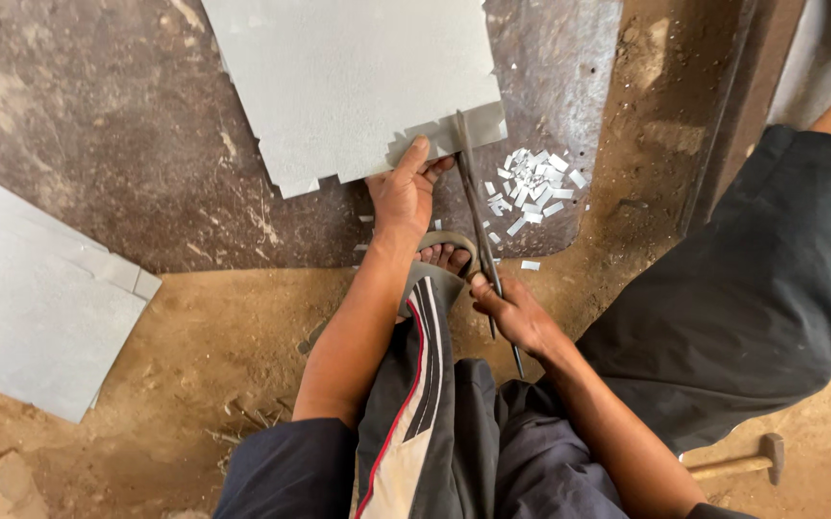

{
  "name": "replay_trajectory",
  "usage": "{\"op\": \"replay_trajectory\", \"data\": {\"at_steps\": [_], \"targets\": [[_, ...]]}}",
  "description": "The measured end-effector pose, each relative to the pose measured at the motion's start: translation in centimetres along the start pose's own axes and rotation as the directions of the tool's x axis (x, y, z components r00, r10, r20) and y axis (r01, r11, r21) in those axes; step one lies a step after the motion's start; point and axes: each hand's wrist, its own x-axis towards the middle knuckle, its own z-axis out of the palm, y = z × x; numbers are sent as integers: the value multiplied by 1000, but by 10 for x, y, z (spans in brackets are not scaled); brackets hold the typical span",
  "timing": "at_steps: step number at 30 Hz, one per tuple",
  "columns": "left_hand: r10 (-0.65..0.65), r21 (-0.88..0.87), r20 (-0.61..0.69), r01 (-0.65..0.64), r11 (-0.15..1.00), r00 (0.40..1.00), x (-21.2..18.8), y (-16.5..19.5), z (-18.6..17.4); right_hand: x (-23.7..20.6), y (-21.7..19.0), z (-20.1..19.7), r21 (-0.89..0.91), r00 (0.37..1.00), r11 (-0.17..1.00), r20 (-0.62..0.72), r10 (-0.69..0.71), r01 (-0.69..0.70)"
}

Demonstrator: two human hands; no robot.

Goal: The person sits on the ground and uses hand shears to cut notches along the edges of flat galvanized metal sheets, tearing off small offcut pieces and setting finished sheets aside. They work through a stack of sheets one at a time, trimming notched tabs from each edge.

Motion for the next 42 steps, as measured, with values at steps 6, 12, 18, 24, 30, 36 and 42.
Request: {"op": "replay_trajectory", "data": {"at_steps": [6,12,18,24,30,36,42], "targets": [[53,15,26,-53,998,998,1,-2,2,-5,-16,1,-215,988,970,-126,90,-116],[26,34,30,-27,999,999,-1,-2,2,7,-15,3,-363,991,927,-126,55,-98],[41,43,26,-42,998,999,0,-2,2,0,-8,-3,-246,994,968,-105,29,-54],[-1,68,-48,4,998,999,0,-4,1,-22,2,4,190,993,982,114,-39,17],[34,139,-35,-29,990,999,1,-5,5,-7,-6,9,5,998,1000,62,22,-22],[17,63,-66,-13,998,998,0,-1,7,-9,-21,11,-145,996,986,-56,74,-82],[7,96,-57,-2,995,998,-1,-1,8,-6,-29,15,-321,993,946,-88,-75,42]]}}
